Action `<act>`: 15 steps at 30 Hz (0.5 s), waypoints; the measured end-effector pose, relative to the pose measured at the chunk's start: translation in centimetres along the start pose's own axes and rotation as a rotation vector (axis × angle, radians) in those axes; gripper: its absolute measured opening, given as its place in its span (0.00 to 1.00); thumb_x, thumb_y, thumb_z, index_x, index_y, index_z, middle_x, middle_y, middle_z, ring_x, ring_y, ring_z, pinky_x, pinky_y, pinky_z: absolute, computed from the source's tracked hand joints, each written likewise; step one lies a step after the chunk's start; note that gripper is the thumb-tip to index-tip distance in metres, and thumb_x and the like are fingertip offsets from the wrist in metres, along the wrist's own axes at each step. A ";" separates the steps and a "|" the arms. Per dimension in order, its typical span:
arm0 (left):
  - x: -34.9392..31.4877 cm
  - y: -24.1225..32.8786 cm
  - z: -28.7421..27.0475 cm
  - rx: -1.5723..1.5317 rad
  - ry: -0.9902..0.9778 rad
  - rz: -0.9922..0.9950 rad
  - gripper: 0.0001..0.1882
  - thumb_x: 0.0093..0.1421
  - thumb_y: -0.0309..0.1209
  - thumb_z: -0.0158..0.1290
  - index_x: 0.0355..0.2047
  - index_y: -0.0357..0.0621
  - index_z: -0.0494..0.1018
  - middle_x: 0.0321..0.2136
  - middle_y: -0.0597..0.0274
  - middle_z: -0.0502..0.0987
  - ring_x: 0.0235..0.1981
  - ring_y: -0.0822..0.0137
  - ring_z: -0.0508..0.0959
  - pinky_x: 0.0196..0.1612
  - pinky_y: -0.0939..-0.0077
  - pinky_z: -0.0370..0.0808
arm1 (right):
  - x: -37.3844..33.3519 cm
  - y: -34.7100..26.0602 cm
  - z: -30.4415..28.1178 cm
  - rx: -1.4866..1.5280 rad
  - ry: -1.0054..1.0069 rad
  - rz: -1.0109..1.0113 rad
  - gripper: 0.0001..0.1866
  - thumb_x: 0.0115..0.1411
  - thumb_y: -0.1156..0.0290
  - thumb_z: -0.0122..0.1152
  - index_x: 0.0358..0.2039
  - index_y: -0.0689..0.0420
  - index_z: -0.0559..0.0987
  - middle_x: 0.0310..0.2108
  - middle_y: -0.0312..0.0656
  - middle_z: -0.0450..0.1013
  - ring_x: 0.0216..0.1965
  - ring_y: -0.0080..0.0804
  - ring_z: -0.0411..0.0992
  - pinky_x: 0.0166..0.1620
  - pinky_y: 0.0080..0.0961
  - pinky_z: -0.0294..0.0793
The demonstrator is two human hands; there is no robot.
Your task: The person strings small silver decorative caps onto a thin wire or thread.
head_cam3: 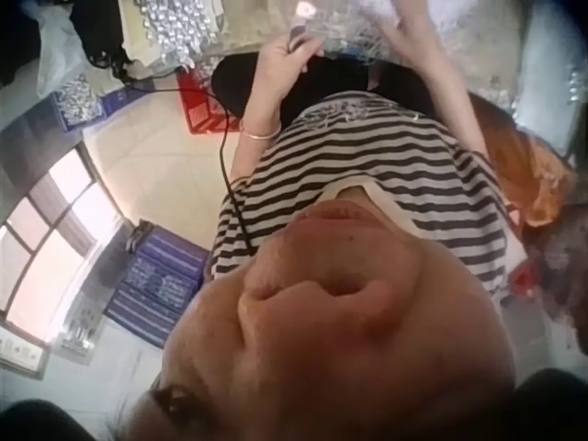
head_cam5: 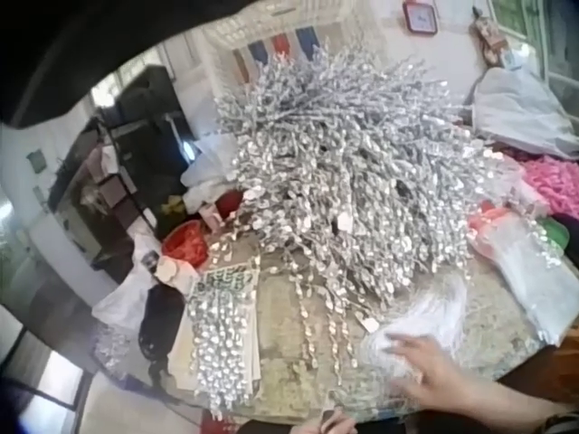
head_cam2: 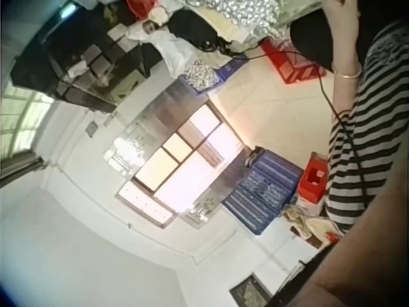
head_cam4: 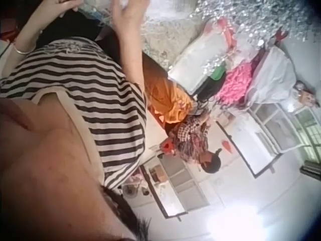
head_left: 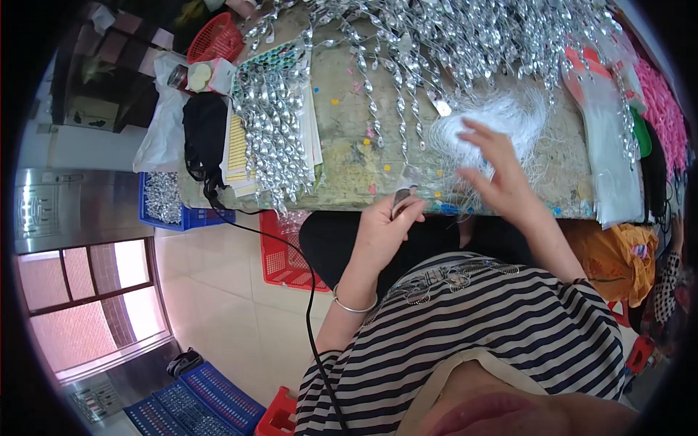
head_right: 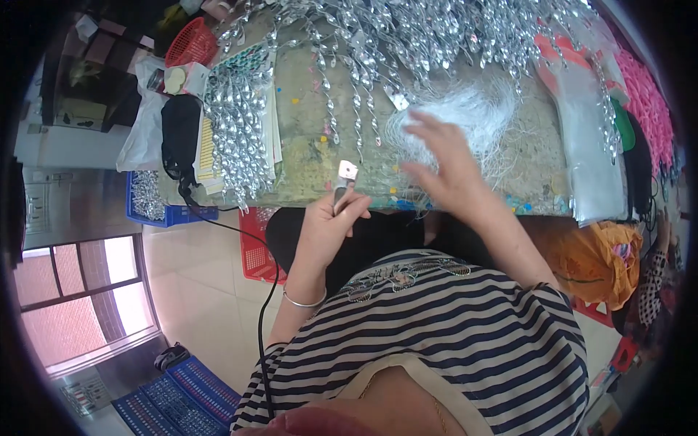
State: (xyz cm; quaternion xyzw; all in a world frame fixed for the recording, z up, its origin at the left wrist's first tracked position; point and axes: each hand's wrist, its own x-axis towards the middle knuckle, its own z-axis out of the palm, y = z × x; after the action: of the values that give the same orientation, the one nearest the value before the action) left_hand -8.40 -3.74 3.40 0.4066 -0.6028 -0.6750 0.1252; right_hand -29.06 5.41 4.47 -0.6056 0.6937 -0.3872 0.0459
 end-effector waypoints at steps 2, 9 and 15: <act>0.0 0.5 0.2 0.008 -0.038 0.018 0.10 0.58 0.33 0.54 0.36 0.40 0.77 0.22 0.68 0.76 0.18 0.82 0.68 0.20 0.88 0.65 | -0.3 -2.0 0.8 0.076 -0.099 -0.015 0.20 0.53 0.69 0.61 0.48 0.57 0.73 0.47 0.46 0.71 0.51 0.42 0.65 0.49 0.29 0.67; -0.6 -0.1 -1.4 -0.045 -0.065 -0.015 0.11 0.58 0.34 0.54 0.35 0.38 0.76 0.21 0.69 0.74 0.17 0.82 0.66 0.20 0.88 0.64 | -0.1 -4.3 2.5 0.528 -0.459 0.291 0.07 0.54 0.70 0.60 0.32 0.60 0.78 0.23 0.42 0.75 0.25 0.33 0.74 0.31 0.25 0.72; -1.8 0.0 -2.0 -0.045 -0.047 -0.083 0.08 0.55 0.31 0.57 0.30 0.38 0.77 0.20 0.67 0.75 0.15 0.82 0.65 0.18 0.89 0.60 | -0.4 -3.8 2.2 0.572 -0.454 0.334 0.05 0.58 0.74 0.57 0.30 0.62 0.77 0.24 0.38 0.75 0.27 0.20 0.73 0.32 0.18 0.72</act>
State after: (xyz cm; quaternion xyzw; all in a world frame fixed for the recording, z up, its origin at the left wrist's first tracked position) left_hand -5.84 -4.02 4.21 0.4124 -0.5727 -0.7025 0.0919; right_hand -24.76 4.80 5.05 -0.5174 0.6190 -0.4084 0.4270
